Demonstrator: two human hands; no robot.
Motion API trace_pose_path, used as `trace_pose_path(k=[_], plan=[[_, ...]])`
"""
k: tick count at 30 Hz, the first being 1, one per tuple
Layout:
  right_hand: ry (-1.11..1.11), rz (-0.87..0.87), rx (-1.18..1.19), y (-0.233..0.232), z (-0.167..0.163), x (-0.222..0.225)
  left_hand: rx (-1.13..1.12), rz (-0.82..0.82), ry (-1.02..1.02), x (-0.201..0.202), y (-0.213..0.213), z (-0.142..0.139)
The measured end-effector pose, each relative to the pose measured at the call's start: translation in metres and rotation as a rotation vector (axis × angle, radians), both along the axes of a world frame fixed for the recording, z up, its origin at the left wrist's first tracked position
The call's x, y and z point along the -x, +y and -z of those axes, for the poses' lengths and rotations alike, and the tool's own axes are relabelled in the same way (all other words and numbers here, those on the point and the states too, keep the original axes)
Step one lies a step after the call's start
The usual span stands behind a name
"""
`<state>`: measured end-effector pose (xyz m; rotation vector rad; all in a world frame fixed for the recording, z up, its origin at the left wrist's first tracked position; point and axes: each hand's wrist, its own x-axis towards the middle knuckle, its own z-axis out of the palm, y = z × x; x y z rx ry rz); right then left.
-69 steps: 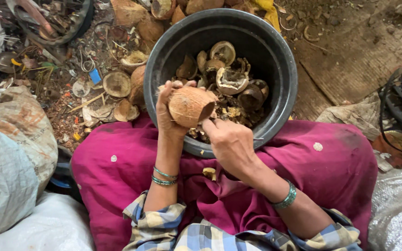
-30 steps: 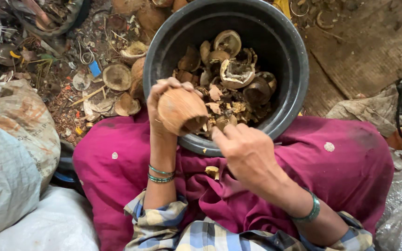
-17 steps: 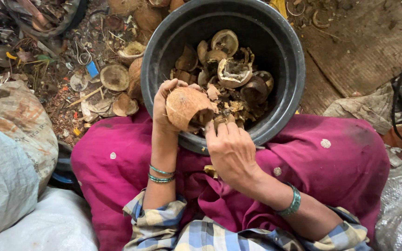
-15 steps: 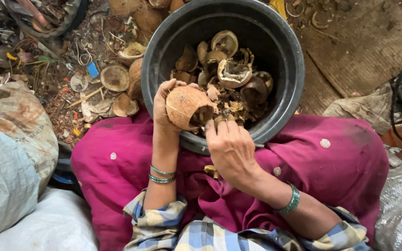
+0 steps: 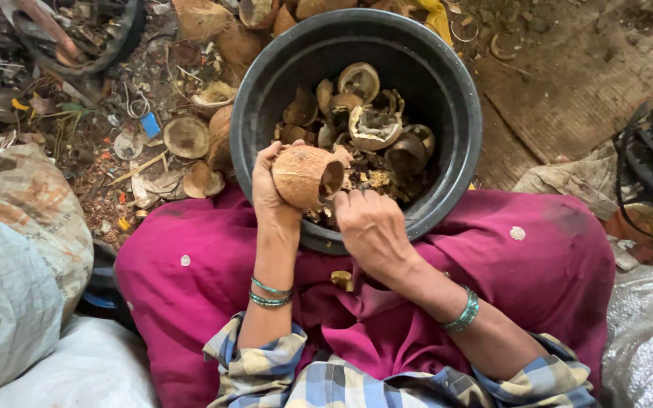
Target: The person sits on the ground with a large basin on their lap and uses a small knife-like scoop to dig coconut flesh out of coconut shell halves, dropping the extracted flesh into the basin and the emptied shells aside. They reach into a sack to grab more whole coconuts and continue scooping one shell at a time.
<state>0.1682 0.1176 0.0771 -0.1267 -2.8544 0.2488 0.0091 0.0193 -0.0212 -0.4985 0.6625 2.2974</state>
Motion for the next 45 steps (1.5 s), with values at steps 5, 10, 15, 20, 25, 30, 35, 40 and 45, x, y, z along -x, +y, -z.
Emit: trace_pose_path(k=[5,10,15,20,25,30,35,40,45], plan=[[0.024,-0.068,0.099,0.014,-0.012,-0.002,-0.261,0.066,0.191,-0.006,0.003,-0.032],[0.030,-0.099,0.140,0.019,-0.021,-0.003,-0.345,0.050,0.195,-0.009,0.000,-0.038],[-0.008,-0.009,0.156,0.011,-0.019,-0.002,-0.247,-0.063,0.062,-0.007,0.008,-0.014],[0.068,0.024,0.153,0.006,-0.014,0.000,-0.164,-0.104,0.079,-0.006,0.006,-0.008],[0.073,0.105,0.217,0.002,-0.011,0.008,-0.122,-0.172,0.007,-0.001,0.009,-0.016],[0.123,0.163,0.288,0.001,-0.012,0.016,-0.166,-0.230,0.052,0.004,0.015,-0.018],[-0.007,0.182,0.263,0.006,-0.015,0.009,-0.278,-0.191,0.054,-0.003,0.011,-0.030],[-0.141,0.221,0.248,0.021,-0.012,0.007,0.279,-0.376,0.605,-0.015,0.012,-0.049],[-0.211,0.275,0.229,0.034,-0.008,0.004,0.424,-0.399,0.863,-0.010,0.005,-0.048]])
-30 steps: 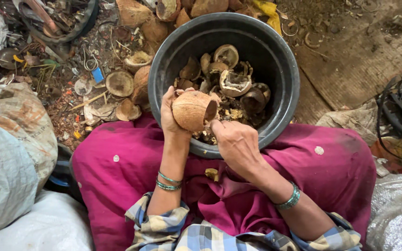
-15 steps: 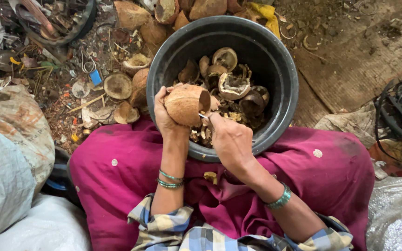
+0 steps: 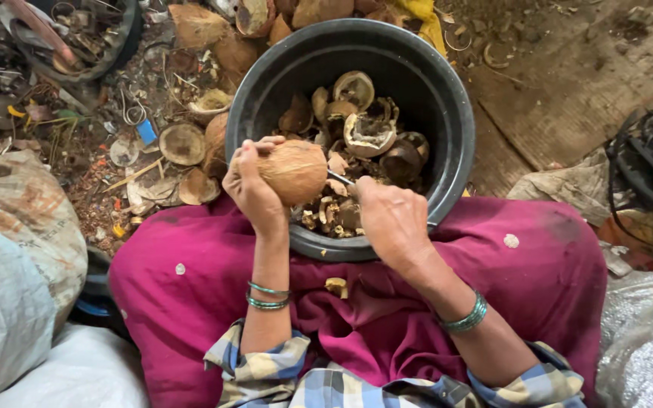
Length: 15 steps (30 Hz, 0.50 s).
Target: The person sits on the ground with a large basin on their lap and uses a small knife-like scoop to dig coconut flesh out of coconut shell halves, dropping the extracted flesh into the basin and the emptied shells aside. They reach into a sack to grab more whole coconuts and continue scooping one shell at a time.
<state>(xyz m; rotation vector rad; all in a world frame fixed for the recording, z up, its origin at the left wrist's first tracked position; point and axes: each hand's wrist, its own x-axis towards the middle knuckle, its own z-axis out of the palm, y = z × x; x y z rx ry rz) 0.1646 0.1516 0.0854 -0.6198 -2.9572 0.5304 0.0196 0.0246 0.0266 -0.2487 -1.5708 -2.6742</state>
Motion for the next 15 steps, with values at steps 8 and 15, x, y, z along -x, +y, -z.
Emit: trace_pose_path(k=[8,15], plan=[[-0.001,-0.085,0.018,0.023,-0.013,-0.006,-0.732,0.546,-0.655,0.030,-0.021,0.031],[0.261,-0.118,0.023,0.029,-0.047,-0.024,-0.854,0.660,-0.608,0.029,-0.029,0.034]])
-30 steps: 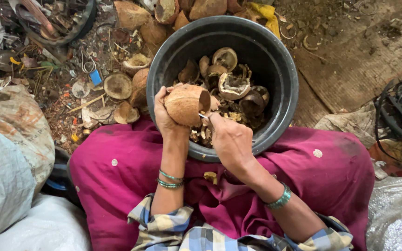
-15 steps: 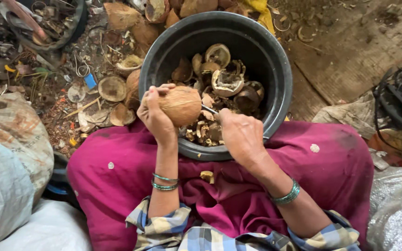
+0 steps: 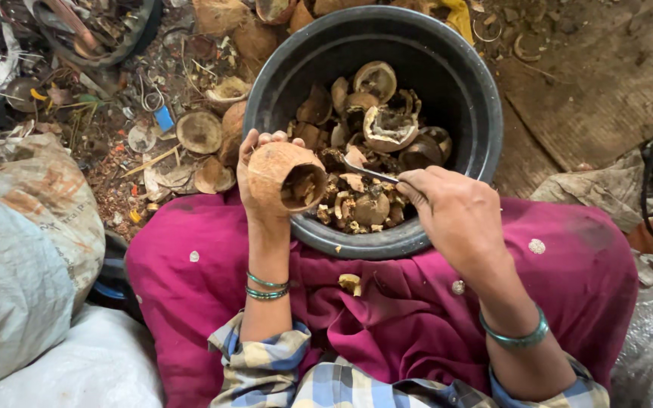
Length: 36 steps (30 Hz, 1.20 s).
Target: The person sits on the ground with a large basin on their lap and uses a small knife-like scoop to dig coconut flesh out of coconut shell halves, dropping the extracted flesh into the basin and the emptied shells aside. They reach into a sack to grab more whole coconuts and continue scooping one shell at a time.
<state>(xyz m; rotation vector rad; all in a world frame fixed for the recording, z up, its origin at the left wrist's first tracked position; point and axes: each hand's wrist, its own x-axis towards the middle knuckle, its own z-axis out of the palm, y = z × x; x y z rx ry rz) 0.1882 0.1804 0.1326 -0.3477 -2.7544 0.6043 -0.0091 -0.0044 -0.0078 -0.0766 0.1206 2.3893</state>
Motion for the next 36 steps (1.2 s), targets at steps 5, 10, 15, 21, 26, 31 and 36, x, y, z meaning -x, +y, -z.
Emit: trace_pose_path(k=[5,10,15,21,26,31,36], plan=[[-0.003,0.087,-0.016,0.005,-0.003,-0.001,0.508,-0.258,0.356,-0.015,0.005,-0.038],[-0.087,0.211,-0.155,0.016,0.008,0.002,1.298,-0.692,1.567,-0.047,0.011,-0.074],[-0.070,0.184,-0.165,0.018,0.010,-0.001,1.236,-0.612,1.209,-0.029,0.022,-0.069],[-0.143,0.214,-0.156,0.012,-0.002,0.004,0.865,-0.474,0.735,-0.022,0.009,-0.039],[-0.050,0.108,0.065,0.012,-0.027,-0.001,0.259,-0.081,-0.066,0.000,0.003,-0.009],[0.030,-0.064,0.106,0.007,-0.036,-0.002,0.078,0.050,-0.112,-0.002,0.000,0.012],[0.052,-0.131,0.075,-0.012,-0.032,-0.003,-0.066,0.150,-0.108,-0.005,-0.001,0.006]])
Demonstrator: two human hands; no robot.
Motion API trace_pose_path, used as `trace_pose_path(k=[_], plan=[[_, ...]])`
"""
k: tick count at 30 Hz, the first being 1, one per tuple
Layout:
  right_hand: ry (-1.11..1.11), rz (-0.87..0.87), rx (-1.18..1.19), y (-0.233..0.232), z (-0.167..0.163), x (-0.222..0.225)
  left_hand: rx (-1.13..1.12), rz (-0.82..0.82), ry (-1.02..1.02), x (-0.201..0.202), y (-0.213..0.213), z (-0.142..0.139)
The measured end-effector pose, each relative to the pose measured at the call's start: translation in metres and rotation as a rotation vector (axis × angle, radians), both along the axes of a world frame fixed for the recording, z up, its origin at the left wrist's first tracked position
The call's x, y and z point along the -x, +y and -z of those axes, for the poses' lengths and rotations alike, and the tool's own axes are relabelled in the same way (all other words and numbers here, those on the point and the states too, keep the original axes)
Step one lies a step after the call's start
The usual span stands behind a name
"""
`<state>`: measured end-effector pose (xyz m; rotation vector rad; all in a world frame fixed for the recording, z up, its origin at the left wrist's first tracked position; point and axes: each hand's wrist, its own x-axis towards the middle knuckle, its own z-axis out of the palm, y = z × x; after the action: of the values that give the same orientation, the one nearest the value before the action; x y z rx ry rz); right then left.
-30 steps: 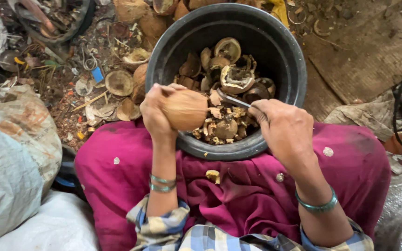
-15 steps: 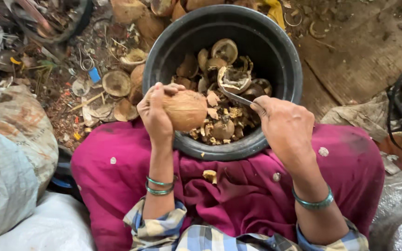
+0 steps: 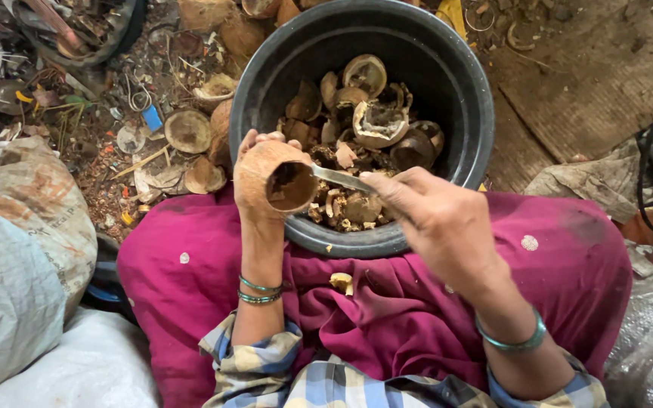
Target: The person sits on the ground with a large basin on their lap and uses a small knife-like scoop to dig coconut flesh out of coconut shell halves, dropping the extracted flesh into the basin and the emptied shells aside. They reach into a sack to grab more whole coconuts and continue scooping one shell at a time.
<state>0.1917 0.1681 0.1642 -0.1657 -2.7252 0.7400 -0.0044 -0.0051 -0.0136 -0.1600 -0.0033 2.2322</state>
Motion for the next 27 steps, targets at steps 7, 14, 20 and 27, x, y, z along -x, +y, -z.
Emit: trace_pose_path(k=[7,14,20,27], plan=[[0.077,-0.020,-0.052,-0.012,0.001,-0.003,0.109,-0.097,0.012,-0.002,0.003,-0.004],[0.074,-0.042,-0.001,-0.037,0.021,0.003,0.130,-0.072,0.190,-0.008,0.009,0.002],[0.067,-0.057,0.025,-0.046,0.035,0.005,0.203,-0.054,0.247,-0.009,0.011,-0.001],[-0.017,-0.052,-0.017,-0.041,0.037,0.007,0.414,-0.187,0.281,-0.017,0.016,-0.007]])
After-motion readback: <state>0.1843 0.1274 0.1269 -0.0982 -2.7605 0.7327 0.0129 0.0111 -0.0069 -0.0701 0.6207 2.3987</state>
